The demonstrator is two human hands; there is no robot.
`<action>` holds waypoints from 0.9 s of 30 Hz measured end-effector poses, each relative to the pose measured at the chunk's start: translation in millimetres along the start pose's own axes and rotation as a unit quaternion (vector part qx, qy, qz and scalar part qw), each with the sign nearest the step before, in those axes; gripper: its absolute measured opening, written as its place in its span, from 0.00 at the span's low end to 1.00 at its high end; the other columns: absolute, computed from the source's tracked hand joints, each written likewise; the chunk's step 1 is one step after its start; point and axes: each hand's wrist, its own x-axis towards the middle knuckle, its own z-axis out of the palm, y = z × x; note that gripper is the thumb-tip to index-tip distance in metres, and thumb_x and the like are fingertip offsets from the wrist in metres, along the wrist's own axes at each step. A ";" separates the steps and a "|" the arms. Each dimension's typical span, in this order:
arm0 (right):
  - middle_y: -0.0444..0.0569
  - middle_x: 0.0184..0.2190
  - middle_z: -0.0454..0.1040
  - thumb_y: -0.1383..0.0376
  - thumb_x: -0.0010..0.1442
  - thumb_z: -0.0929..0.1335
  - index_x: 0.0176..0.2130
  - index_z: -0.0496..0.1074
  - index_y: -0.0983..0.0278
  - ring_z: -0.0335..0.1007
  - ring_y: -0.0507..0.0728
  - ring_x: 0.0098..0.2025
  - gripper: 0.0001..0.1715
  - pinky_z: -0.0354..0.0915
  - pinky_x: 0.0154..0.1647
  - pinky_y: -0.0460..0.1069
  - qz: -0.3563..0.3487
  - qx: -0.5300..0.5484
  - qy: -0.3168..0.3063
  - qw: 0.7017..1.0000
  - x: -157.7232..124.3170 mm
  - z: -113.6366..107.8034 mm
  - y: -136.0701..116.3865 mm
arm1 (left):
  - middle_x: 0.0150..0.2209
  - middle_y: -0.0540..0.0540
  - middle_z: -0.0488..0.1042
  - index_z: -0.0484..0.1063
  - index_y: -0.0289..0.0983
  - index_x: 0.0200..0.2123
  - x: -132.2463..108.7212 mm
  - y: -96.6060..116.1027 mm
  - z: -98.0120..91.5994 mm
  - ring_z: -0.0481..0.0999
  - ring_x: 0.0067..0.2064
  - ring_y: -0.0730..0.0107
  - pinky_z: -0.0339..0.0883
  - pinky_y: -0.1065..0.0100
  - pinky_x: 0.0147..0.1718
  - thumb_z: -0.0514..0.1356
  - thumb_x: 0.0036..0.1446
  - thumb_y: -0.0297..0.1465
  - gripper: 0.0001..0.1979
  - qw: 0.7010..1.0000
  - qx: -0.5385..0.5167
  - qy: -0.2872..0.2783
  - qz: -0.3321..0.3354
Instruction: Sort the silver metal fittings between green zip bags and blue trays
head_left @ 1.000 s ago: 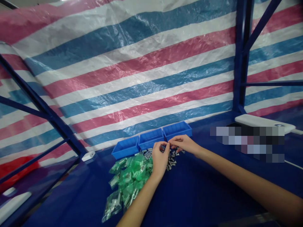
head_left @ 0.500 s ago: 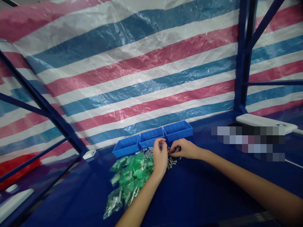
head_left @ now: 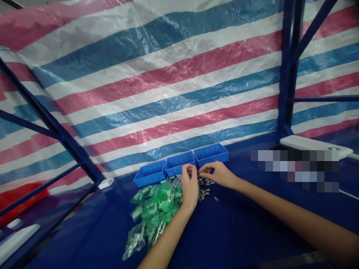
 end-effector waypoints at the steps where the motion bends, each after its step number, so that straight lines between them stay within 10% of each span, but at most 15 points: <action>1: 0.47 0.30 0.78 0.60 0.51 0.69 0.35 0.77 0.62 0.71 0.54 0.31 0.12 0.64 0.34 0.47 0.003 0.044 0.026 0.999 2.0 -1.2 -1.2 | 0.30 0.51 0.64 0.62 0.37 0.33 0.0 0.6 -0.1 0.64 0.34 0.72 0.58 0.72 0.36 0.50 0.59 0.37 0.09 1.000 -0.002 0.002 -0.002; 8: 0.50 0.34 0.78 0.57 0.45 0.72 0.37 0.77 0.65 0.73 0.57 0.38 0.19 0.66 0.45 0.54 0.071 0.236 0.060 0.967 2.1 -1.9 -12.6 | 0.29 0.51 0.61 0.61 0.37 0.27 1.6 -6.5 0.7 0.62 0.34 0.72 0.56 0.72 0.36 0.48 0.60 0.41 0.16 0.999 0.002 -0.039 0.015; 27: 0.48 0.29 0.77 0.56 0.50 0.69 0.35 0.76 0.65 0.72 0.54 0.32 0.16 0.68 0.35 0.49 0.041 0.202 0.041 0.978 1.2 -1.3 -17.6 | 0.28 0.49 0.65 0.66 0.36 0.27 2.7 -2.8 0.9 0.65 0.34 0.70 0.59 0.71 0.36 0.47 0.61 0.39 0.17 0.997 0.028 -0.053 0.052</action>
